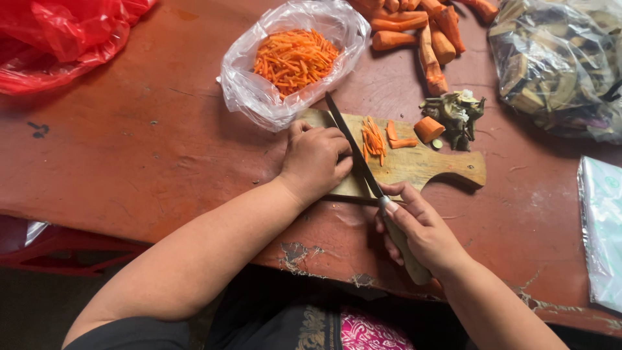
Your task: The person slices carrots into thin strips on a wooden cutting board using a knife. The sliced carrots are placed into a clear plastic bag on the table.
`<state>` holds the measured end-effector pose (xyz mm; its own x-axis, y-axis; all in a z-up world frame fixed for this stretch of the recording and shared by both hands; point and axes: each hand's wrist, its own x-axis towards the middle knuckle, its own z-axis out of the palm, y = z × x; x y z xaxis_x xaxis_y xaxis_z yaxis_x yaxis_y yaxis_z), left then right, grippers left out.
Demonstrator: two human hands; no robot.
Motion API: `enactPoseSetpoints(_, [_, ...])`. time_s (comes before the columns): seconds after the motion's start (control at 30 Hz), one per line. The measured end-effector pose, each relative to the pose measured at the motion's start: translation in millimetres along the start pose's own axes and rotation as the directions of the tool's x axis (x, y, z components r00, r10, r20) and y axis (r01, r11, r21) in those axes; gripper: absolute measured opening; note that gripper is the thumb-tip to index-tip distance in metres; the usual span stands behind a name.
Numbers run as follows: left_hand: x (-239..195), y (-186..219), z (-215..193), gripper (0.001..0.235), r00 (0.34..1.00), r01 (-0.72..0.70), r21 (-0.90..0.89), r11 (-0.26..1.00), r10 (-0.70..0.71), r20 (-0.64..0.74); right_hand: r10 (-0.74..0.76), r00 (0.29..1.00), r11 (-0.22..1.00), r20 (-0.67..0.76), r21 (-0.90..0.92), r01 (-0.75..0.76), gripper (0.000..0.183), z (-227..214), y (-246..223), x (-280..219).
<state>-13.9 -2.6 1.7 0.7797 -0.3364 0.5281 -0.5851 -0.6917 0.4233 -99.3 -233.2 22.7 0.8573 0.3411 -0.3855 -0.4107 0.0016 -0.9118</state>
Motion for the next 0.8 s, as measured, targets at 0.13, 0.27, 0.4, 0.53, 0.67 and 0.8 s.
enactPoseSetpoints(0.13, [-0.1, 4.5, 0.9, 0.009, 0.999, -0.014, 0.032, 0.999, 0.015, -0.037, 0.05, 0.999, 0.986, 0.012, 0.16, -0.051, 0.028, -5.4, 4.1, -8.5])
enactPoseSetpoints(0.27, [0.0, 3.0, 3.3, 0.009, 1.0, -0.028, 0.053, 0.998, 0.029, -0.009, -0.01, 0.997, 0.928, 0.072, 0.372, -0.017, 0.029, -14.5, 9.1, -16.0])
enactPoseSetpoints(0.4, [0.2, 5.0, -0.8, 0.009, 0.991, -0.114, 0.026, 0.993, 0.116, -0.061, -0.043, 0.999, 0.943, 0.028, 0.332, 0.031, 0.032, -15.8, 13.4, -24.3])
enactPoseSetpoints(0.53, [19.0, 11.3, -9.2, 0.015, 0.979, -0.175, 0.034, 0.984, 0.178, -0.099, -0.039, 0.999, 0.972, 0.001, 0.232, 0.038, 0.032, -14.8, 15.5, -30.3])
enactPoseSetpoints(0.67, [65.4, 25.9, -0.6, 0.028, 0.987, -0.153, 0.266, 0.952, 0.137, 0.078, -0.053, 0.998, 0.975, 0.032, 0.217, 0.045, 0.033, -10.2, 18.9, -29.2])
enactPoseSetpoints(0.8, [108.9, 46.4, 27.2, 0.049, 0.816, -0.042, 0.463, 0.886, -0.237, 0.527, -0.059, 0.998, 0.972, 0.035, 0.228, 0.05, 0.034, -4.3, 21.6, -26.1])
